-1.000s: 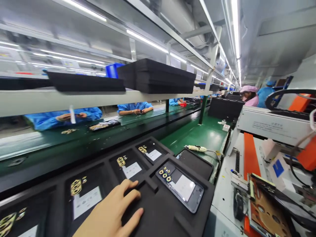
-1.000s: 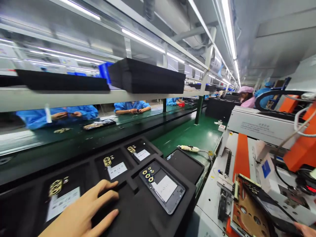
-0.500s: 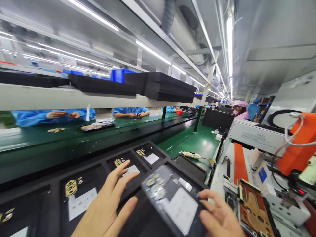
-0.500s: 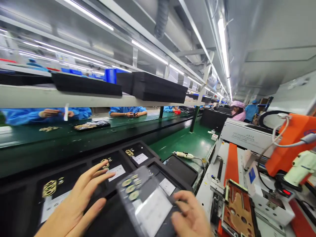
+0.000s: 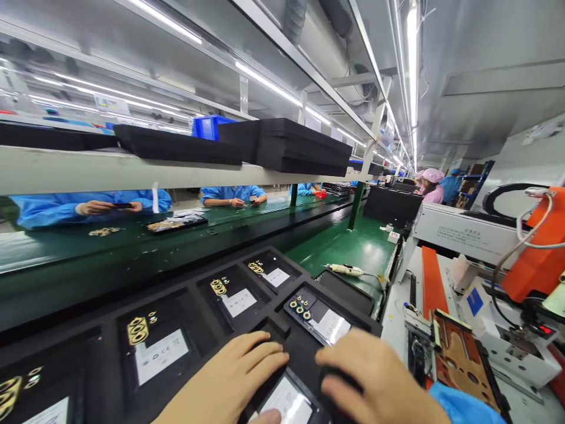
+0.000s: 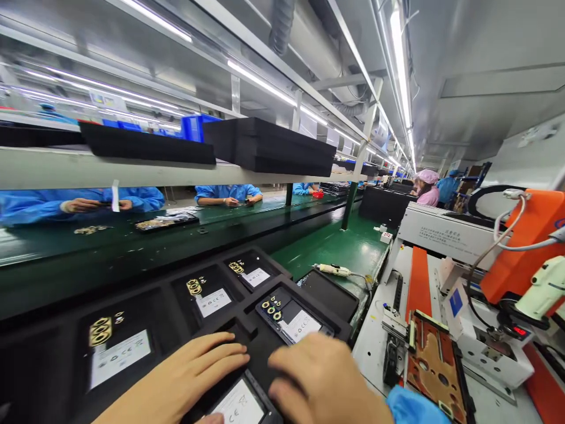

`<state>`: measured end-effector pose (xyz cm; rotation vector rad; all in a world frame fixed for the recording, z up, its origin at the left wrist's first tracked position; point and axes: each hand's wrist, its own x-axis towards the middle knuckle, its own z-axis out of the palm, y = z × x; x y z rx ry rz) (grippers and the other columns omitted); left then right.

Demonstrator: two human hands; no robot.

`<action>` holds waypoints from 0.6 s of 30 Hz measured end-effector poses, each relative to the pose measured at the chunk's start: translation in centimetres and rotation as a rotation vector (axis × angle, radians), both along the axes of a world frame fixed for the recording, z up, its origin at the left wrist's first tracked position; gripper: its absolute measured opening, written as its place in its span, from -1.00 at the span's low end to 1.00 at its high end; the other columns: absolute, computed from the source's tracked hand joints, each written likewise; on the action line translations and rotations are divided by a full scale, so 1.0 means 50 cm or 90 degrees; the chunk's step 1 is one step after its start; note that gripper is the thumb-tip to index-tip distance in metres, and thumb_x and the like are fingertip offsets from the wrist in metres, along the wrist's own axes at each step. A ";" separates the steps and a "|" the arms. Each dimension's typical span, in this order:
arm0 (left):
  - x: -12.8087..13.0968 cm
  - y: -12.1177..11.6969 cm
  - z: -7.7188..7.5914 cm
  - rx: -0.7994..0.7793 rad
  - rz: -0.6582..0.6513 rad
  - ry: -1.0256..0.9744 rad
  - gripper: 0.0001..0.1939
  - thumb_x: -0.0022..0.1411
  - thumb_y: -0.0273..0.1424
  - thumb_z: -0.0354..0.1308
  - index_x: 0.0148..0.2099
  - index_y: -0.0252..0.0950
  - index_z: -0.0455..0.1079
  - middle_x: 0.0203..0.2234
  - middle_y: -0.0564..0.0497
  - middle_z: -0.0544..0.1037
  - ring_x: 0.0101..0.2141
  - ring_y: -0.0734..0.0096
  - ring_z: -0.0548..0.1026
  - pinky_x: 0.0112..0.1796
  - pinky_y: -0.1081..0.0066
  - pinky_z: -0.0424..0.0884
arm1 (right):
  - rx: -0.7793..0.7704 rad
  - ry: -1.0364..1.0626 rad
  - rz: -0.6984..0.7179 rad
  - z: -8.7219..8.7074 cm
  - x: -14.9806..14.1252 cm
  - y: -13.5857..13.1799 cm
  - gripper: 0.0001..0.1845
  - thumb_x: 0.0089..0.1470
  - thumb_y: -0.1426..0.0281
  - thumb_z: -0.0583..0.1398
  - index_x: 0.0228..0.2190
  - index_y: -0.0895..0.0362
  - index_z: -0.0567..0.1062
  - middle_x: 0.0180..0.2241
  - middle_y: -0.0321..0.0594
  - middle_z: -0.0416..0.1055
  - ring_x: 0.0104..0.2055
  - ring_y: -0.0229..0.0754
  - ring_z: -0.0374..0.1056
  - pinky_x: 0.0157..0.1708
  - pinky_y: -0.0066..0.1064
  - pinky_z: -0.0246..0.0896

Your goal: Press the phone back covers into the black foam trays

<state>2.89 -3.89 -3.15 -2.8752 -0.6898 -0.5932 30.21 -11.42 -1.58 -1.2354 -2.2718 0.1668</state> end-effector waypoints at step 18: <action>0.005 -0.020 0.029 -0.211 0.020 0.071 -0.48 0.34 0.01 -0.01 0.23 -0.08 0.28 0.17 0.03 0.37 0.17 0.08 0.32 0.16 0.06 0.36 | 0.013 -0.206 -0.272 0.008 0.017 0.072 -0.76 0.08 0.62 0.10 -0.27 0.20 0.53 -0.44 -0.09 0.51 -0.41 -0.02 0.49 -0.41 -0.34 0.32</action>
